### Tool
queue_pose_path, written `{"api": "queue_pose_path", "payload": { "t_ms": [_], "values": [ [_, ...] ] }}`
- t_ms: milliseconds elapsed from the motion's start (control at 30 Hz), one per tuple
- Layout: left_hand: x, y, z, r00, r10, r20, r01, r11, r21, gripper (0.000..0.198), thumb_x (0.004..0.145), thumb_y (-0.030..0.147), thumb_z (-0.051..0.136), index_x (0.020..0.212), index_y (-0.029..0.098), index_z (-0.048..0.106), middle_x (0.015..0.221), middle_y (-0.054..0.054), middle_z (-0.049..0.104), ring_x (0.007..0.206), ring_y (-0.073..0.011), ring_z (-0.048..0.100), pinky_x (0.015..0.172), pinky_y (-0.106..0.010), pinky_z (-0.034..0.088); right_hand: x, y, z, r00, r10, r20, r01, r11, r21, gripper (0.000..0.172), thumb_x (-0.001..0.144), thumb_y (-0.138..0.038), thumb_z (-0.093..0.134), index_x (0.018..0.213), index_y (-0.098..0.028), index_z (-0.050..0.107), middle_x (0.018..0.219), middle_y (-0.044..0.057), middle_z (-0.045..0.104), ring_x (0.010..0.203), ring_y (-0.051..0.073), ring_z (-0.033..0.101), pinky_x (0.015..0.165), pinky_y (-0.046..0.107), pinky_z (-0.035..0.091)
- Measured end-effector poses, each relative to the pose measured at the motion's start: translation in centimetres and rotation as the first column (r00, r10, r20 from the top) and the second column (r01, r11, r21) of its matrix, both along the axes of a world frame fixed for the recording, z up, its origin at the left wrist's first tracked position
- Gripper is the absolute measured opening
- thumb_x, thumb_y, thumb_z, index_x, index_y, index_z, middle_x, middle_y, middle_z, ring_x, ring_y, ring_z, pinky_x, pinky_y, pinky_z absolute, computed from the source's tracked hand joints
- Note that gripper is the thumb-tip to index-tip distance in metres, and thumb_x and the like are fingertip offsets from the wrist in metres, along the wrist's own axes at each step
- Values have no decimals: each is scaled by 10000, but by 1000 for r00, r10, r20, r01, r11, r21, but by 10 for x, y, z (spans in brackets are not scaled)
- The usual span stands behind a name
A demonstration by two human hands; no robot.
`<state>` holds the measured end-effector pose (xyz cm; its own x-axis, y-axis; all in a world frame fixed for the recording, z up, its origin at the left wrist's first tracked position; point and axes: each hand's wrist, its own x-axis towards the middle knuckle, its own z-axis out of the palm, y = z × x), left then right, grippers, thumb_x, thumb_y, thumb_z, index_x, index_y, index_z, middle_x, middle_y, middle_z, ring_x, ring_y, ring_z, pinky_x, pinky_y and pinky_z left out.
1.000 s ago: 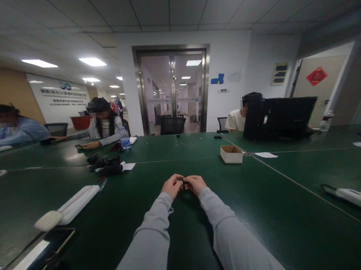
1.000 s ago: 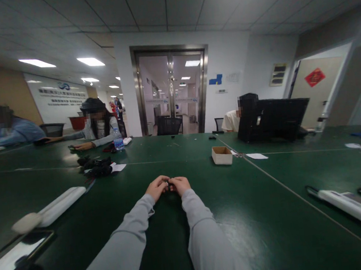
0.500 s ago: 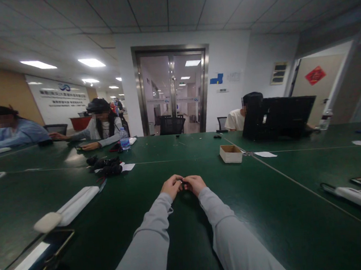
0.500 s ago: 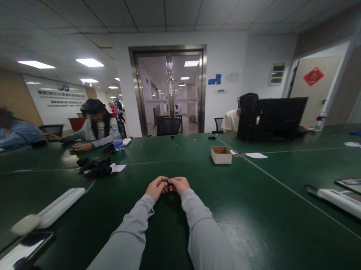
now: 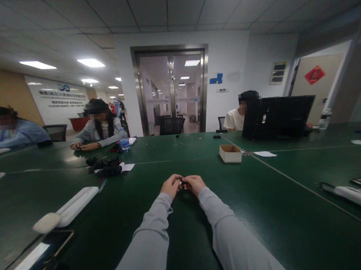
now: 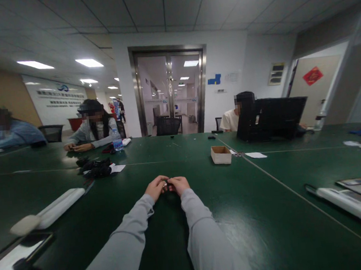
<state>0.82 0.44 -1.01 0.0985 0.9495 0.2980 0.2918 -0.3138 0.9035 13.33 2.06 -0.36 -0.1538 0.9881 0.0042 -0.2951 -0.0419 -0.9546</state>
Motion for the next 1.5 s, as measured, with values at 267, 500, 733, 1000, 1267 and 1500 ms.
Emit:
{"api": "queue_pose_path", "payload": {
  "t_ms": [267, 500, 733, 1000, 1267, 1500],
  "values": [
    [-1, 0, 0, 999, 43, -25, -41, 995, 86, 265, 649, 191, 487, 906, 190, 551, 701, 11, 547, 537, -71, 487, 554, -200, 417, 1, 0, -1, 1000, 4, -27, -4, 1000, 5, 48, 540, -102, 587, 507, -98, 553, 407, 0, 524, 348, 71, 474, 344, 173, 403],
    [-1, -1, -1, 999, -19, 30, 18, 999, 34, 249, 691, 233, 442, 916, 182, 536, 600, 24, 526, 492, -77, 479, 498, -196, 413, 1, -1, 0, 999, 11, -35, -11, 1000, 1, 37, 553, -92, 576, 521, -92, 558, 416, 9, 534, 353, 74, 478, 350, 177, 402],
    [-2, 0, -1, 1000, 1, 12, -2, 999, 43, 254, 702, 230, 423, 918, 191, 550, 619, 25, 531, 473, -71, 479, 492, -197, 417, -1, -1, 0, 999, 9, -36, -9, 1000, -10, 57, 547, -94, 571, 498, -100, 544, 415, 11, 537, 352, 79, 484, 340, 175, 391],
    [-1, -1, 0, 1000, 24, -20, -23, 999, 41, 288, 759, 322, 357, 910, 194, 566, 529, 27, 513, 434, -74, 459, 447, -186, 382, 0, 0, -1, 999, 19, -34, -18, 1000, 24, 72, 528, -134, 613, 507, -106, 550, 440, 5, 545, 362, 72, 487, 362, 175, 407],
    [-1, 0, -1, 999, 34, 11, -35, 997, 69, 261, 665, 263, 500, 914, 202, 547, 716, 8, 538, 509, -68, 481, 465, -180, 416, 2, -1, 1, 999, 6, -38, -6, 1000, -2, 77, 531, -123, 624, 513, -104, 551, 429, -7, 524, 357, 70, 481, 371, 185, 421],
    [-1, 0, -1, 1000, 28, -6, -28, 999, 35, 241, 746, 279, 381, 891, 185, 548, 554, 26, 523, 436, -63, 455, 453, -178, 392, 1, 1, -2, 999, 17, -28, -17, 1000, 9, 62, 539, -117, 616, 522, -101, 558, 451, 17, 554, 376, 76, 495, 372, 178, 420]
  ]
}}
